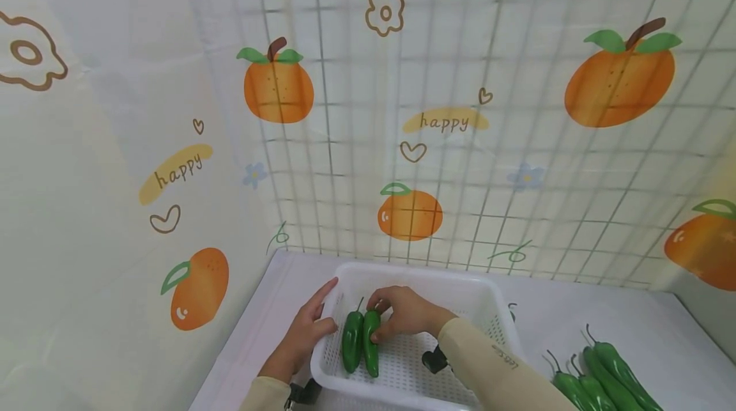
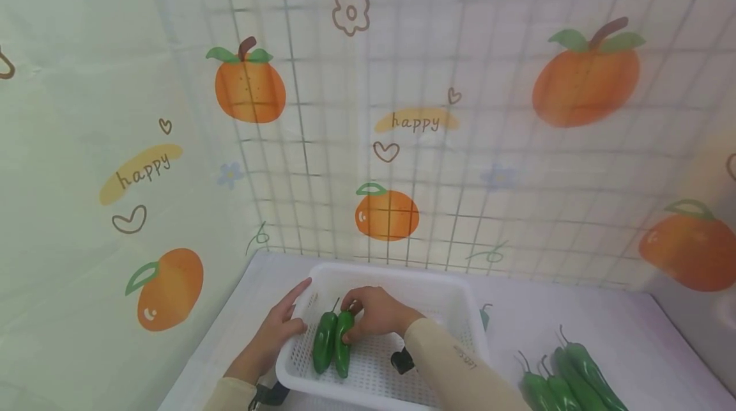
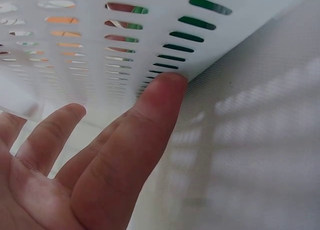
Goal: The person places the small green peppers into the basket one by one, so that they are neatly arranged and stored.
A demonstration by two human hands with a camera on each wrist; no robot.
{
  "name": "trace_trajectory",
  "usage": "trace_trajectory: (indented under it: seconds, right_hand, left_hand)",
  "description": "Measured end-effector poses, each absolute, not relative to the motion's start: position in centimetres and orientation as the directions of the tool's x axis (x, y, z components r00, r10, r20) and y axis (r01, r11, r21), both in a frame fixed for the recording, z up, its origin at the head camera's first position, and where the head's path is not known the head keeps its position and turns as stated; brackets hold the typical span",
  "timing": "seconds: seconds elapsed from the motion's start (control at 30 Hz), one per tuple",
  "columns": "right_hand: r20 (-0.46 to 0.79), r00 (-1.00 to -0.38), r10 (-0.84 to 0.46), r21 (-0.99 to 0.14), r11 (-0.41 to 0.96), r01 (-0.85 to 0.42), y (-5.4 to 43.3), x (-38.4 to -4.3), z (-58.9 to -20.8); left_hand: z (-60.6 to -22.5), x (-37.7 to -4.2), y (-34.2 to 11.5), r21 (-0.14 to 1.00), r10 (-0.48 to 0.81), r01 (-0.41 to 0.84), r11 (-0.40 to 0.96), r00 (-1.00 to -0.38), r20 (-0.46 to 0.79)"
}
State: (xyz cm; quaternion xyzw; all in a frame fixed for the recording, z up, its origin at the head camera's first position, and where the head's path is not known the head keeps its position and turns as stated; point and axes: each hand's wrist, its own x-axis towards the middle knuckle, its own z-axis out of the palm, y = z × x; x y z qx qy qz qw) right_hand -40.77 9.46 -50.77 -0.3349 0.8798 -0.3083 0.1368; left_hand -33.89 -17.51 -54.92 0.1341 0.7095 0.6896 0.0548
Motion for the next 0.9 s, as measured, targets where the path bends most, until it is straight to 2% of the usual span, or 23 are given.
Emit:
trace_trajectory:
  seconds: [0.9]
  right_hand:
    - [-0.110,-0.747,-0.656,-0.610,0.638,-0.470,9.80,-40.82,-50.07]
  left_hand:
    - [-54.30,-33.45,-17.45,0.994,0.268,0.112,-0.002,-0.957,0.108]
